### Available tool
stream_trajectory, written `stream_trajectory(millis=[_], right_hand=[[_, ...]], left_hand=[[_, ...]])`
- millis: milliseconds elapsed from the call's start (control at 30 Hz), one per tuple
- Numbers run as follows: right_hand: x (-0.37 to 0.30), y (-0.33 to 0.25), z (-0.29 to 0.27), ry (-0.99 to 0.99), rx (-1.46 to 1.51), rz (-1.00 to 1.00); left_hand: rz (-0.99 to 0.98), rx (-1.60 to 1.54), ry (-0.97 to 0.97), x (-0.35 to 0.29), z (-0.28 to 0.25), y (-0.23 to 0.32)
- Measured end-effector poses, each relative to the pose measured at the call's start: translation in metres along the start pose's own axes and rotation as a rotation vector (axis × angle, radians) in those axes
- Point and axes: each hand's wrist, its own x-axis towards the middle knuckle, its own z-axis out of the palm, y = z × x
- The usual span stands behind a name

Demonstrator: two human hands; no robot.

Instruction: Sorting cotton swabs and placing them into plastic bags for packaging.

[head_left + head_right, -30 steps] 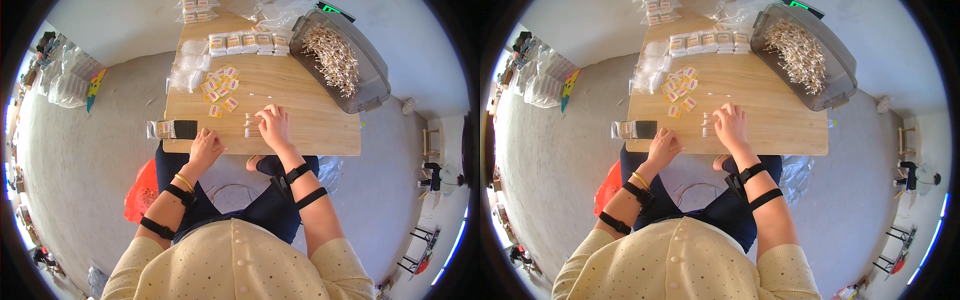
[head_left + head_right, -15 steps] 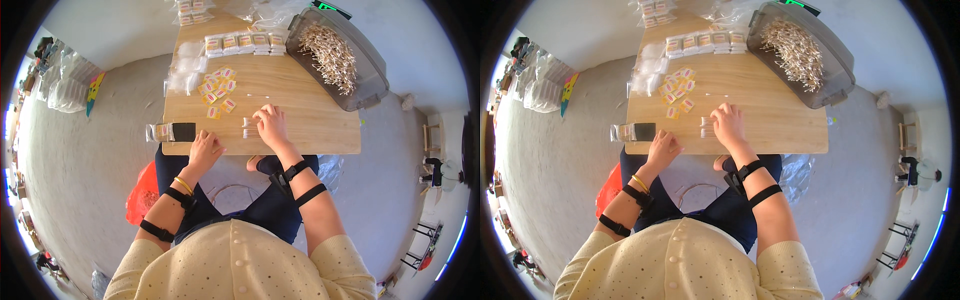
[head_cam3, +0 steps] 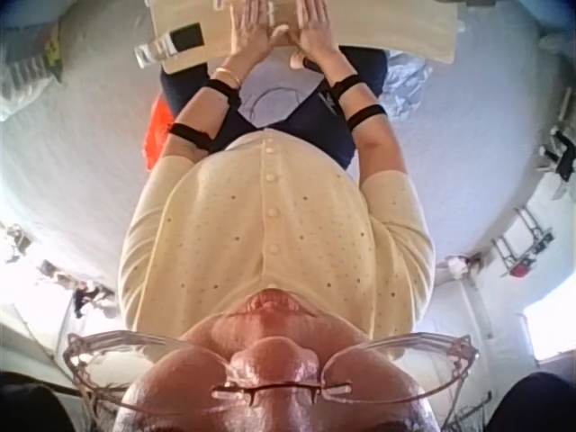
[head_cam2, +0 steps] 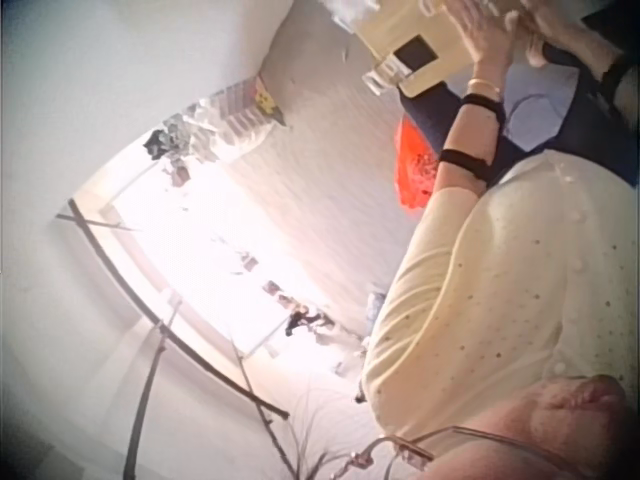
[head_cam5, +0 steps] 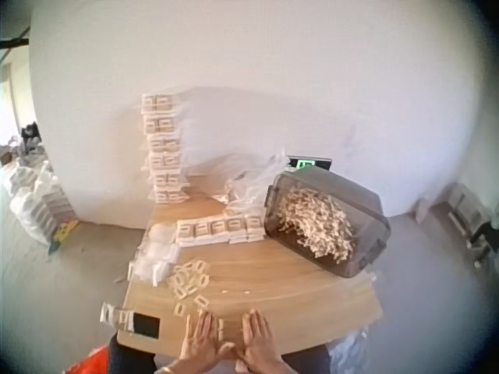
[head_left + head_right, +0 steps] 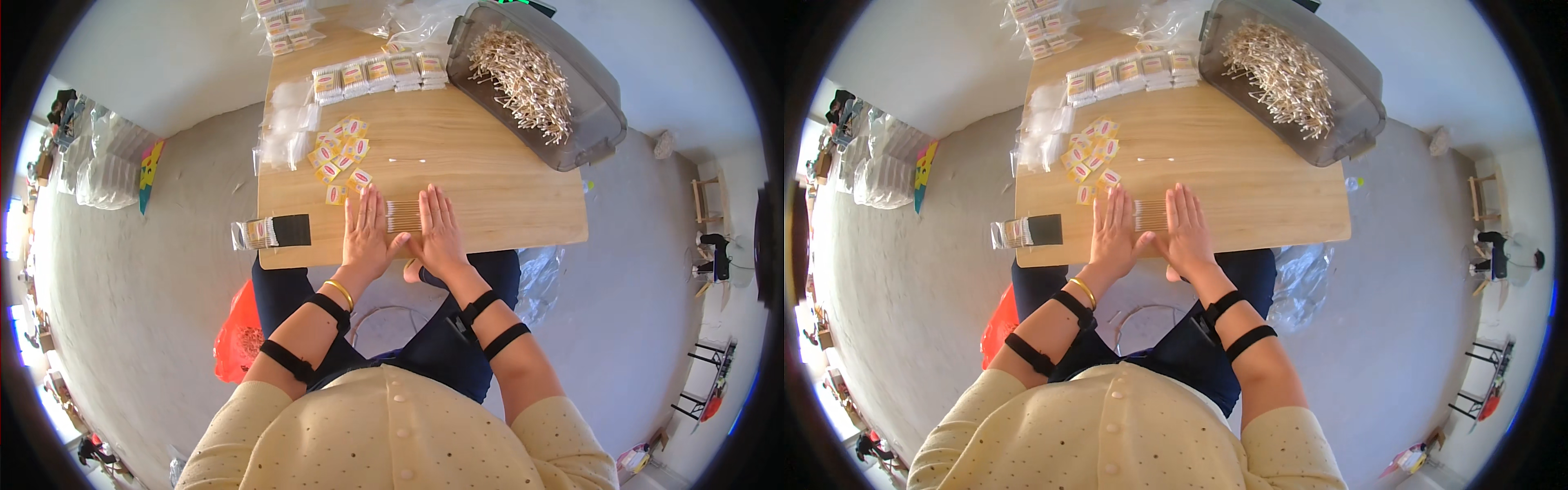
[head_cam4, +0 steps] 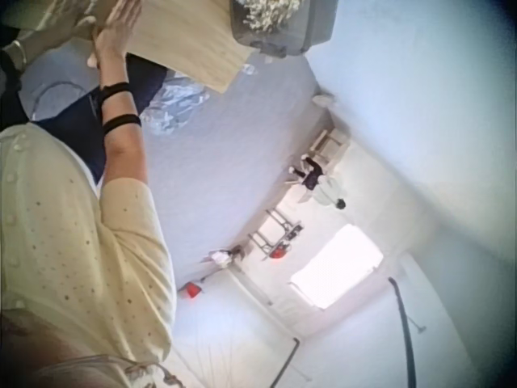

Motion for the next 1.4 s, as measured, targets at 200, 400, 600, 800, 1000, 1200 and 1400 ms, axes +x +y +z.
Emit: stream_trajectory(millis=[200,400,600,800,1000,1200,1400], right_hand=[[0.005,-0.011,0.008,-0.035,-0.031,0.044],[0.009,-0.019,0.009,-0.073,-0.102,0.053],[0.005,-0.017,0.012,0.021,-0.056,0.034],[0.011,-0.095,0.037,-0.017,0.049,-0.094],[0.048,-0.174,0.076,-0.015,0.087,-0.175],[0.071,-0.194,0.083,-0.047,-0.006,-0.106],[0.076,-0.201,0.079,-0.095,0.013,-0.092]], left_hand=[[0.024,-0.066,0.048,0.001,0.012,0.008],[-0.005,-0.114,0.003,-0.009,-0.013,-0.002],[-0.520,-0.685,-0.093,-0.080,-0.094,-0.067],[-0.750,-0.696,0.376,-0.144,-0.112,-0.188],[-0.719,-0.457,0.396,-0.134,-0.079,-0.255],[-0.886,-0.557,0.271,-0.091,-0.064,-0.248],[-1.007,-0.545,0.281,-0.077,-0.036,-0.245]])
